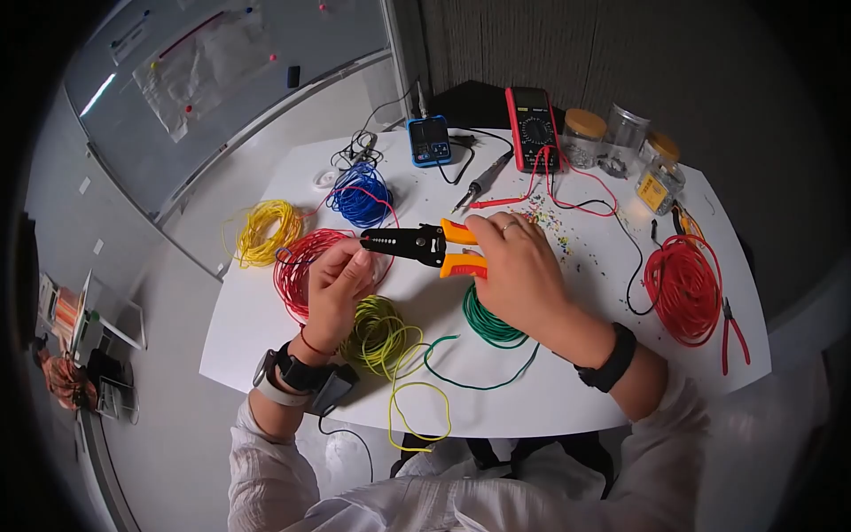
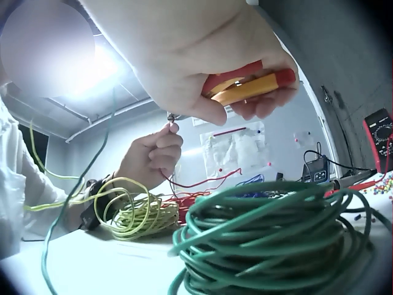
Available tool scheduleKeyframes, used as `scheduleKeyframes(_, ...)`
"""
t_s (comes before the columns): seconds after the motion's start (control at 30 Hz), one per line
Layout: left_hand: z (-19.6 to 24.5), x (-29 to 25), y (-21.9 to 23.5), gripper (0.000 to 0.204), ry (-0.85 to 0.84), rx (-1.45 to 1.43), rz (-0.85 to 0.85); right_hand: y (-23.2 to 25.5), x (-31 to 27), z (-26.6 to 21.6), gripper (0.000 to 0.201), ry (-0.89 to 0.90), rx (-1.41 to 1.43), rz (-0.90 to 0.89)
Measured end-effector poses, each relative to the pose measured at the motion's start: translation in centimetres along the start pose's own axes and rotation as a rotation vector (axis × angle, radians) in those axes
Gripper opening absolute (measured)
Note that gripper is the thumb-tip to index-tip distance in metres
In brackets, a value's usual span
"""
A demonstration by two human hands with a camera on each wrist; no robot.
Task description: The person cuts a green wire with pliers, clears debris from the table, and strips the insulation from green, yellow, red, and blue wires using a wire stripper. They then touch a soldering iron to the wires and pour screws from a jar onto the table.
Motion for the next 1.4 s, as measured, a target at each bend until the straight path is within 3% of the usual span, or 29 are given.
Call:
scheduleKeyframes(0.2,0.4,-0.2,0.6,0.017,-0.014,0.029,0.059,-2.1,-0.6,0.3,0.041,-0.173,0.271,-0.15)
scheduleKeyframes(0.3,0.4,-0.2,0.6,0.016,-0.016,-0.007,-0.039,-2.2,-0.7,0.1,0.049,-0.152,0.27,-0.143)
scheduleKeyframes(0.43,0.0,-0.5,0.2,0.016,-0.039,0.031,-0.033,-1.6,-0.5,-1.4,0.05,-0.096,0.215,-0.096)
scheduleKeyframes(0.7,0.5,-0.7,0.4,0.015,-0.063,0.003,-0.068,-2.6,-0.6,-1.9,0.051,-0.196,0.443,-0.262)
scheduleKeyframes(0.8,0.2,-0.8,0.6,0.014,-0.085,0.013,-0.067,-1.9,-0.6,-2.3,0.048,-0.117,0.407,-0.153)
scheduleKeyframes(1.03,0.4,-0.9,0.7,0.011,-0.165,0.061,-0.09,-1.7,-0.9,-2.4,0.054,-0.092,0.394,-0.125)
scheduleKeyframes(1.4,0.9,-1.5,0.2,0.011,-0.148,0.132,-0.136,-0.9,-0.9,-2.7,0.062,-0.03,0.34,-0.107)
Point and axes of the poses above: each hand's wrist, its own x-axis towards the middle knuckle, its own y-axis out of the back of the hand, z = x × y, the point moved 6 cm from there along x, towards the middle knuckle
